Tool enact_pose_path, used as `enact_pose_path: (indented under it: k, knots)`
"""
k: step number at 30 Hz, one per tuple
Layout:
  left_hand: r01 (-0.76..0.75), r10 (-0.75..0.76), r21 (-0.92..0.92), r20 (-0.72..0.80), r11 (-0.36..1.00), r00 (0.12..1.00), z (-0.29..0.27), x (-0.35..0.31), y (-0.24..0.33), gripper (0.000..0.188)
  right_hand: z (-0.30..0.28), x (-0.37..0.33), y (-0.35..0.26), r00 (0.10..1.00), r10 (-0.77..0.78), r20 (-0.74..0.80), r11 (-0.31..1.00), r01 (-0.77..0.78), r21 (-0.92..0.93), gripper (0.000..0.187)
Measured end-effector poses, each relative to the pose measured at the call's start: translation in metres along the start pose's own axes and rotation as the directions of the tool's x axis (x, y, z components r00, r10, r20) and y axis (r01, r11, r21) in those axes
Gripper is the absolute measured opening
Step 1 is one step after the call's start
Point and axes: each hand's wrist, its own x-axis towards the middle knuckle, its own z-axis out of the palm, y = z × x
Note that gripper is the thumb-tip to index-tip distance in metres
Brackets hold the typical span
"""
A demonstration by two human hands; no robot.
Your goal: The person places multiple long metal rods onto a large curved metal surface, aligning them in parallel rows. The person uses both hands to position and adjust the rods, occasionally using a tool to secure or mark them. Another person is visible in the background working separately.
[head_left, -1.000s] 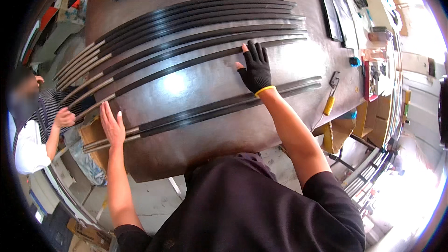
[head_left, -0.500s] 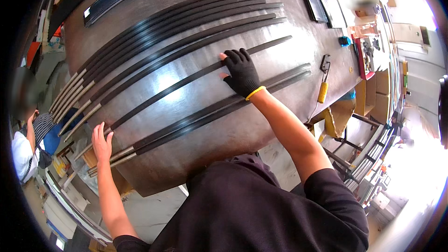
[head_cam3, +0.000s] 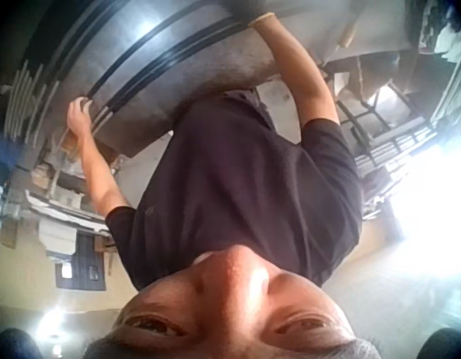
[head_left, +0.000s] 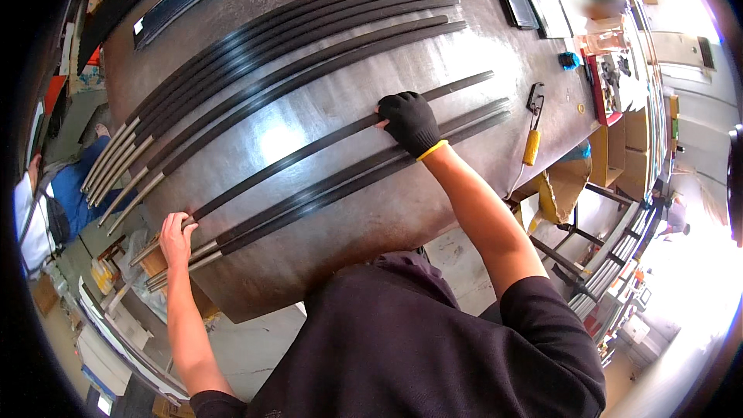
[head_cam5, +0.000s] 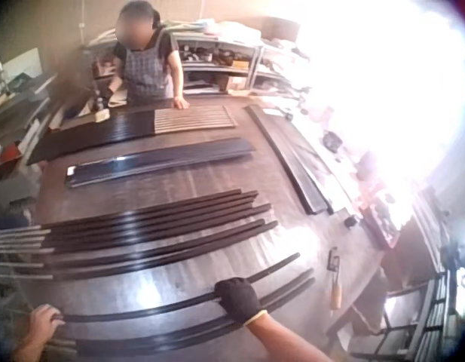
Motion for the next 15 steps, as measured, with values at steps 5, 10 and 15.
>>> enact_pose_path:
  k: [5,10,15]
  knots:
    - [-0.007,0.005,-0.027,-0.060,1.000,0.998,0.013,-0.015,0.006,0.026,-0.048,-0.059,0.017,0.904,0.294,-0.311,0.956,-0.269,0.122,0.049]
    - [0.018,-0.019,-0.010,-0.113,1.000,0.993,0.010,-0.018,0.004,0.025,-0.116,-0.198,0.130,0.581,0.492,-0.649,0.518,-0.794,-0.318,0.089]
    - [-0.004,0.007,0.023,-0.150,1.000,0.989,0.018,-0.023,-0.002,0.027,-0.111,-0.269,0.233,0.299,0.942,-0.151,0.297,-0.954,-0.035,0.044]
